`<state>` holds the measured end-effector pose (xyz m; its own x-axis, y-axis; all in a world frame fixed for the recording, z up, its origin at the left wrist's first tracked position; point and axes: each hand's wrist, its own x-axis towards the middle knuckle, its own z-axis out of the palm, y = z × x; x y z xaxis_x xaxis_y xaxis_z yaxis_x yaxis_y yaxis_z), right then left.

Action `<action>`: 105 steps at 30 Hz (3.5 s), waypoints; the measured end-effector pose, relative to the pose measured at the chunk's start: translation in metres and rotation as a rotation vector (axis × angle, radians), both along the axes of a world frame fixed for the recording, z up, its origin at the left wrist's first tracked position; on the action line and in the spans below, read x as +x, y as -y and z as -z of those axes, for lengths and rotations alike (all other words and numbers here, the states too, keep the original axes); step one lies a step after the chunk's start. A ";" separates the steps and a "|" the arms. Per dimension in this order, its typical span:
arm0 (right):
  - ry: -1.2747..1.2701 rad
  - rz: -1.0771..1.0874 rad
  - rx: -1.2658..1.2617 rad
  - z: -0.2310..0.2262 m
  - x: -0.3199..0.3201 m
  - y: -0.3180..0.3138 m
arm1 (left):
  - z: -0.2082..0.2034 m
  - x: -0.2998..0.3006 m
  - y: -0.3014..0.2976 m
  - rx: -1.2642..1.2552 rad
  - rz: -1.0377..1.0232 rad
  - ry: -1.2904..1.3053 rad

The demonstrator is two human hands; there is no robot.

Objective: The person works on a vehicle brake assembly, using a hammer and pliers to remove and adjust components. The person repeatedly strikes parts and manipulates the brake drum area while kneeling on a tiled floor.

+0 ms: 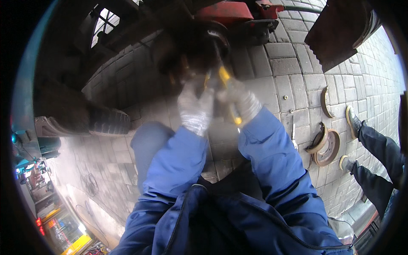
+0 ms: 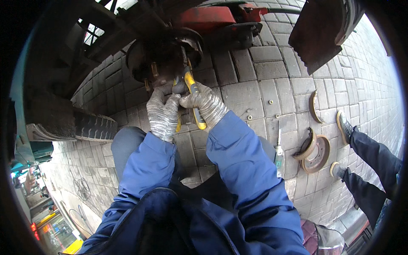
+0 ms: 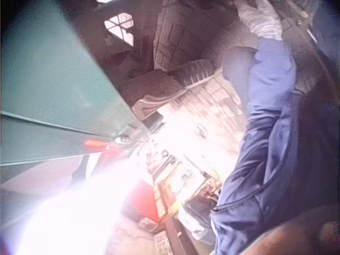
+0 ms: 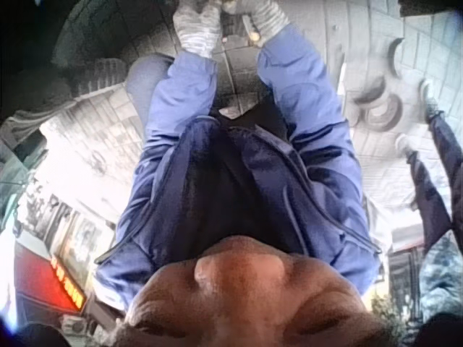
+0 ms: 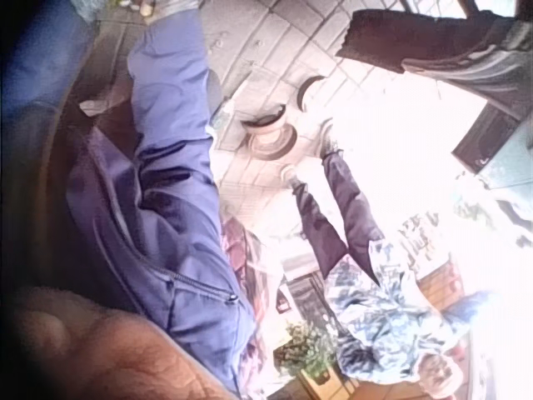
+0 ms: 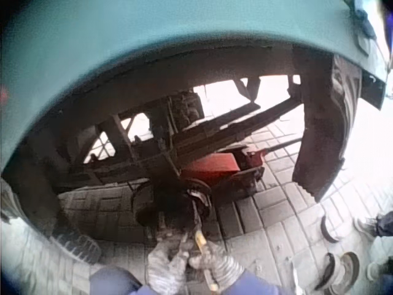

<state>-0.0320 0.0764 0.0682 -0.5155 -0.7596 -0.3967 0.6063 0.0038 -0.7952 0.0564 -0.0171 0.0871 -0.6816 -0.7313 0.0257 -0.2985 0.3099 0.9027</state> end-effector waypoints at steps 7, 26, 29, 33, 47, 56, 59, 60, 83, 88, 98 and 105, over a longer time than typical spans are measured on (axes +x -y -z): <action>0.149 0.001 -0.424 0.027 0.017 -0.013 | -0.006 0.017 0.009 0.096 0.065 0.025; 0.579 -0.051 -0.504 -0.005 -0.002 -0.009 | -0.021 0.014 -0.008 0.250 -0.004 -0.058; 0.464 -0.058 -0.438 -0.005 -0.007 -0.010 | -0.017 0.007 -0.005 0.329 -0.032 0.029; 0.523 -0.013 -0.574 0.003 -0.009 -0.010 | -0.015 0.002 0.004 0.336 0.064 0.085; 0.268 0.287 -0.298 -0.029 0.019 0.011 | -0.005 0.005 0.033 0.864 0.351 -0.144; 0.294 0.200 -0.311 -0.029 0.023 0.011 | 0.021 0.001 0.032 0.675 0.390 -0.039; 0.293 0.238 -0.308 -0.025 0.021 0.011 | 0.017 -0.001 0.032 0.682 0.346 -0.205; 0.258 0.257 -0.301 -0.024 0.020 0.011 | 0.014 -0.004 0.032 0.751 0.330 -0.242; -0.041 0.095 0.197 -0.072 0.018 -0.010 | -0.018 0.004 0.051 0.306 0.177 -0.163; -0.553 -0.039 0.421 -0.067 0.002 -0.017 | -0.046 -0.027 0.079 -0.509 0.135 0.050; -0.453 -0.052 1.163 0.118 -0.005 -0.237 | -0.027 -0.099 0.141 -1.035 0.491 0.068; -0.585 -0.235 1.556 0.189 0.036 -0.289 | -0.025 -0.093 0.141 -1.108 0.345 0.362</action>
